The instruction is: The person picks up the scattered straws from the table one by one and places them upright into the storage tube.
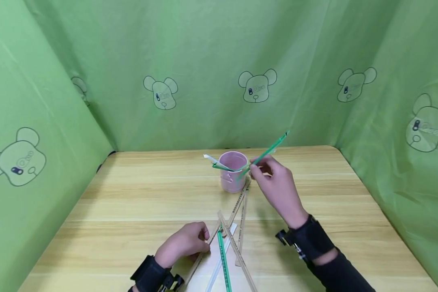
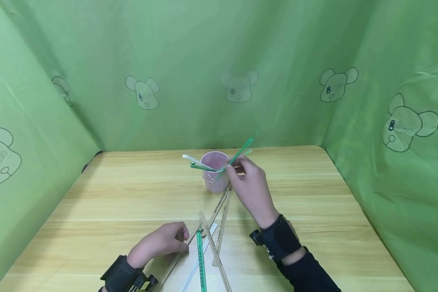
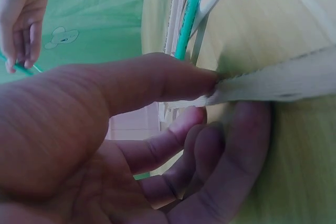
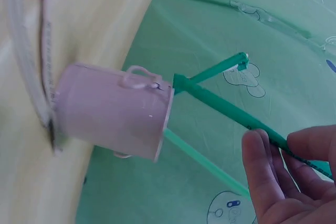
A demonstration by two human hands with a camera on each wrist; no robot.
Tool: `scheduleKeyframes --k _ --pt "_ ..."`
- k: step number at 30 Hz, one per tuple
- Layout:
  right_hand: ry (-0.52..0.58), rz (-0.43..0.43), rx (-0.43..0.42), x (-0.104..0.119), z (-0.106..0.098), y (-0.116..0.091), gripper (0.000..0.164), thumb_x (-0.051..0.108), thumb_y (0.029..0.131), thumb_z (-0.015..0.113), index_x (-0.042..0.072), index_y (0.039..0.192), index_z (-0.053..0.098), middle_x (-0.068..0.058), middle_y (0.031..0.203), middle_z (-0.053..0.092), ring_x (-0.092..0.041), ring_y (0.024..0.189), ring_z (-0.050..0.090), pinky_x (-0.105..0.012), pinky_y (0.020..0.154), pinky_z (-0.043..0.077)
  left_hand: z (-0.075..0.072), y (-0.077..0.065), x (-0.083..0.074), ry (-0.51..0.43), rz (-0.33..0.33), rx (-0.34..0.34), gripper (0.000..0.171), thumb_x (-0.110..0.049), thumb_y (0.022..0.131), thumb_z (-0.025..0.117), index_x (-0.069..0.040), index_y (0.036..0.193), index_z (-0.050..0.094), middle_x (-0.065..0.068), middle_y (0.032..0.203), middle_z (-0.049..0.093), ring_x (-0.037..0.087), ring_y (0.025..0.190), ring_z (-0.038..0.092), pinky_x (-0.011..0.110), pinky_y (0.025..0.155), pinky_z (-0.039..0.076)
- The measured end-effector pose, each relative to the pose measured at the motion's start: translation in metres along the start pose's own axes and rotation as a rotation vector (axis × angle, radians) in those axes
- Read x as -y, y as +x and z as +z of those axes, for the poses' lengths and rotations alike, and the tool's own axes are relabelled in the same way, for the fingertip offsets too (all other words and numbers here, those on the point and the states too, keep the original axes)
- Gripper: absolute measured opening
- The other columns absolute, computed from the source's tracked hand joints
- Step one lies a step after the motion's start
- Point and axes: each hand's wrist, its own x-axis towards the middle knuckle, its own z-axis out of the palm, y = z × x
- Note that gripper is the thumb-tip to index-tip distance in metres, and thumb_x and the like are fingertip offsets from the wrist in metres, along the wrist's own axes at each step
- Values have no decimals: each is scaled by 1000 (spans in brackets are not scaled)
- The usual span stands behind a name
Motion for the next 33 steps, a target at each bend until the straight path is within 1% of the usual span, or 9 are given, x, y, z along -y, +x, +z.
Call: scheduleKeyframes --k 3,5,9,12,15,20,24,30,33 --pt "1 -35 -46 1 9 16 15 14 106 66 3 115 72 -8 108 73 -22 98 74 -28 81 62 -1 0 1 8 0 -6 22 6 86 76 -1 97 59 9 83 57 21 61 57 35 51 52" --pt "-6 -34 -58 -2 16 24 16 12 106 65 1 115 72 -11 108 73 -24 96 74 -28 76 62 -2 0 2 14 3 -6 22 6 85 76 -1 97 59 9 83 58 20 60 57 35 51 52" --pt "-55 15 -19 -15 27 31 17 9 106 64 0 119 71 -15 109 73 -28 90 74 -29 67 62 -2 0 3 26 3 -8 21 5 85 77 -1 96 59 9 82 58 20 59 57 36 52 53" --pt "-99 45 33 -25 34 30 19 11 105 67 -1 119 71 -15 110 74 -29 89 72 -33 68 62 -2 1 4 23 -2 -11 21 3 86 77 -1 96 59 8 81 58 20 59 57 36 52 53" --pt "-142 47 66 -33 41 29 17 11 103 70 -2 114 73 -15 106 74 -29 87 71 -37 71 61 -2 1 4 12 -7 -16 22 2 86 78 -1 96 59 9 81 59 20 58 58 36 52 53" --pt "-178 82 100 -43 48 26 16 12 101 72 -1 111 71 -12 99 72 -24 85 68 -37 71 59 0 3 4 -9 -19 -20 22 1 86 78 -2 96 59 9 80 59 20 56 59 34 50 53" --pt "-169 146 118 -49 47 18 27 14 101 75 -1 119 62 -11 98 69 -22 83 66 -37 71 58 1 3 5 -18 -18 -23 23 1 86 78 -2 96 58 9 80 59 19 55 58 32 49 53" --pt "-100 228 122 -59 45 5 54 13 102 73 -1 143 41 -12 98 67 -25 77 68 -37 66 58 1 1 4 -39 -20 -28 23 1 85 78 -1 94 57 10 80 59 19 55 58 32 49 53" --pt "-89 237 131 -62 45 1 53 13 103 71 -1 144 42 -12 98 68 -29 77 70 -36 65 59 1 0 3 -15 -19 -31 23 -1 86 78 -2 93 56 10 80 58 19 55 57 32 49 51"
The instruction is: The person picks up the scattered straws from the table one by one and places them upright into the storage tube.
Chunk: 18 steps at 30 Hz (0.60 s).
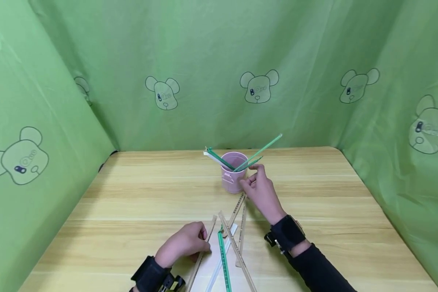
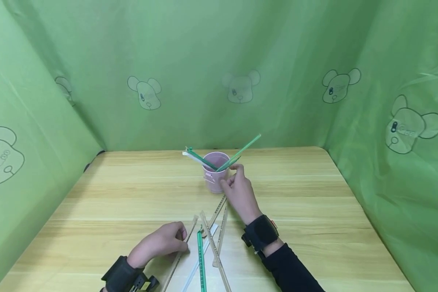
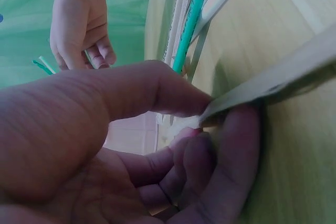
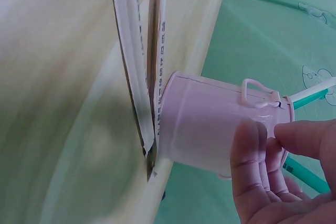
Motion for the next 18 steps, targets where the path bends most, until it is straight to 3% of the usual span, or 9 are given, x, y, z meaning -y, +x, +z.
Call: scheduleKeyframes --k 8,13,18 --pt "-79 91 133 -13 5 -19 27 16 103 69 1 123 58 -7 88 63 -20 69 60 -33 58 52 -1 -2 -2 102 22 -20 21 -5 87 78 -5 91 57 8 81 57 19 61 53 32 55 45" --pt "-131 148 251 -25 8 -31 32 19 98 77 1 117 58 -6 83 59 -20 71 55 -34 63 46 -4 -5 -5 133 24 -45 20 -5 87 78 -6 91 58 7 82 57 20 67 52 33 60 42" --pt "-163 147 272 -29 7 -34 36 16 91 83 2 113 58 -7 82 55 -21 71 52 -35 64 42 -7 -6 -4 116 63 -26 19 -5 88 77 -6 94 59 6 84 58 19 70 53 31 61 43"
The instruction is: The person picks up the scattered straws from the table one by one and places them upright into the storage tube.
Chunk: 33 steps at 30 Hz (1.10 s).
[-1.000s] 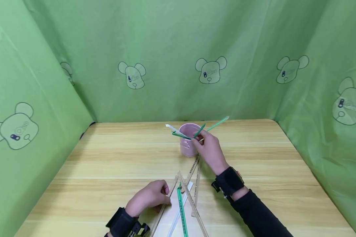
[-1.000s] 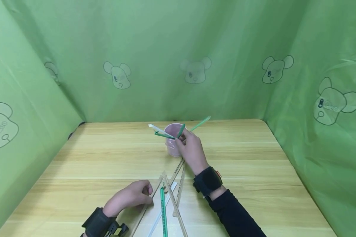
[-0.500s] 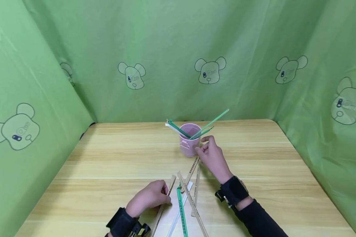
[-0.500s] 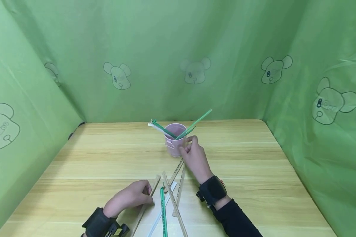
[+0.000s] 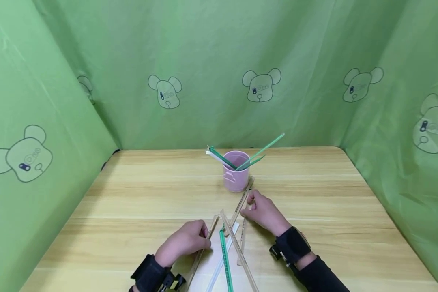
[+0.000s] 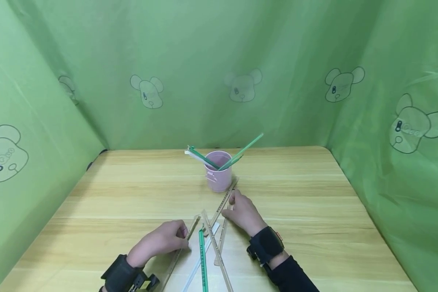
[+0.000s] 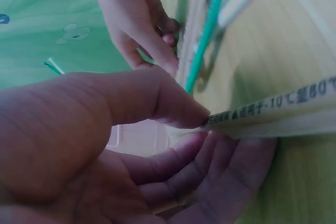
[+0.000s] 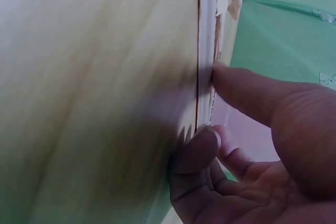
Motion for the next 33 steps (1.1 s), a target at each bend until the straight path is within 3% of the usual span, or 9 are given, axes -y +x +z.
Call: scheduleKeyframes --k 4,8,12,17,22,24,27,33 --pt "-12 -9 14 0 -2 0 32 6 89 78 2 114 58 -7 83 56 -21 73 52 -35 66 43 -8 1 -5 -39 91 -6 17 -4 88 74 -4 100 61 5 89 62 18 74 59 29 62 50" --pt "-28 -8 9 -1 -3 0 31 -1 88 71 3 114 56 -6 84 56 -21 74 53 -35 67 44 -19 4 -15 -86 183 -88 15 -6 92 71 -3 105 64 4 93 66 17 78 64 30 65 55" --pt "-36 1 8 -2 -3 1 31 -2 88 70 4 115 55 -5 85 55 -21 75 53 -35 68 44 -25 9 -22 -123 285 -234 18 -9 99 74 -4 115 69 1 98 70 18 90 69 32 77 59" --pt "-27 6 4 -2 -1 2 36 -3 87 71 3 118 54 -6 85 55 -21 74 53 -35 67 44 -29 15 -28 -198 389 -472 28 -8 98 78 -7 126 74 -1 104 74 17 99 71 33 87 60" --pt "-10 32 -3 -2 2 1 43 -4 86 70 4 124 52 -8 86 53 -23 73 52 -35 65 43 -40 28 -42 -276 607 -641 15 2 96 77 -3 110 75 5 108 72 20 101 71 32 87 61" --pt "-10 36 -6 -2 2 1 45 -4 86 70 4 126 51 -8 86 53 -23 73 51 -35 64 42 -46 35 -51 -281 707 -679 12 4 96 76 -1 106 74 7 109 71 22 103 71 33 88 61" --pt "-11 38 -9 -1 2 1 46 -4 86 70 4 127 50 -9 87 53 -23 72 51 -35 63 42 -55 46 -64 -288 794 -711 11 5 97 75 0 107 72 9 111 71 25 104 71 34 89 61" --pt "-14 25 -19 -1 6 -2 42 -5 89 70 4 125 51 -8 85 53 -22 71 51 -35 63 42 -60 62 -75 -289 850 -772 12 2 98 75 0 110 72 9 109 70 24 101 71 37 87 62"
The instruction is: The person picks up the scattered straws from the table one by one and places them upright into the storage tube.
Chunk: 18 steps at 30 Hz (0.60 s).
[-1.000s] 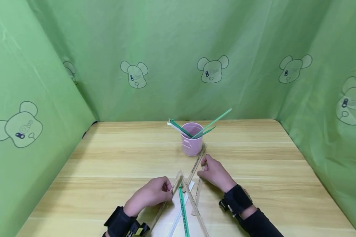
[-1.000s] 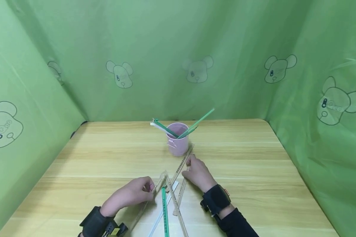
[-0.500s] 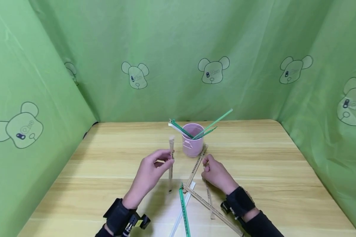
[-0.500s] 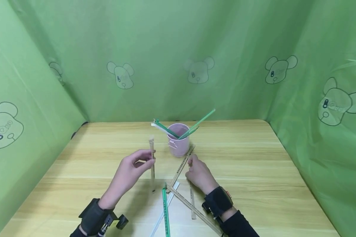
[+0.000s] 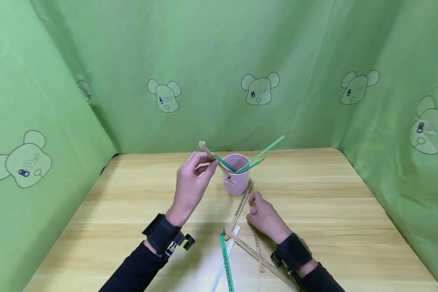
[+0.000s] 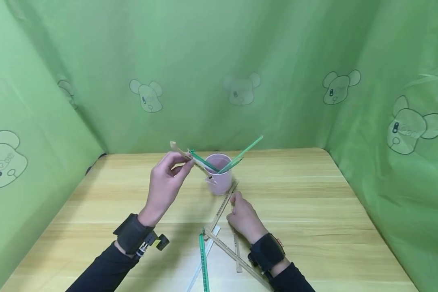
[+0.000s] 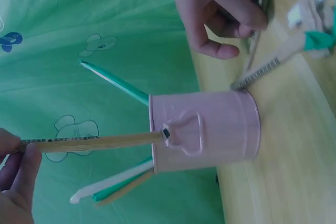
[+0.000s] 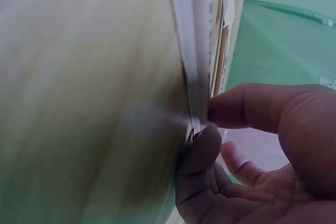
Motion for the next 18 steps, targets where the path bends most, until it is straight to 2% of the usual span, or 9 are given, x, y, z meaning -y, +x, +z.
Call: scheduleKeyframes --k 3,9,11,18 --pt "-4 -20 -8 -2 0 -1 40 -5 89 69 3 123 51 -7 83 51 -21 69 49 -34 63 40 6 0 1 5 29 -34 13 1 98 75 0 111 72 9 109 70 24 101 71 35 86 62" --pt "2 -41 -11 -2 0 -4 39 -6 88 67 2 122 52 -6 82 52 -20 69 49 -34 63 40 5 -2 -2 -21 76 -100 13 6 97 75 4 109 73 13 110 70 30 104 71 35 88 61" --pt "-6 -48 -19 -1 0 -4 39 -6 87 68 2 122 53 -6 82 53 -19 69 50 -34 64 42 5 -1 0 -17 58 -89 12 5 97 75 3 108 73 12 109 70 29 103 71 35 88 61" --pt "-7 -59 -32 -2 -3 -5 37 2 90 79 2 118 55 -4 79 54 -18 69 51 -33 65 43 12 3 15 53 -47 23 10 6 98 74 2 107 73 10 106 70 23 101 71 31 88 61"
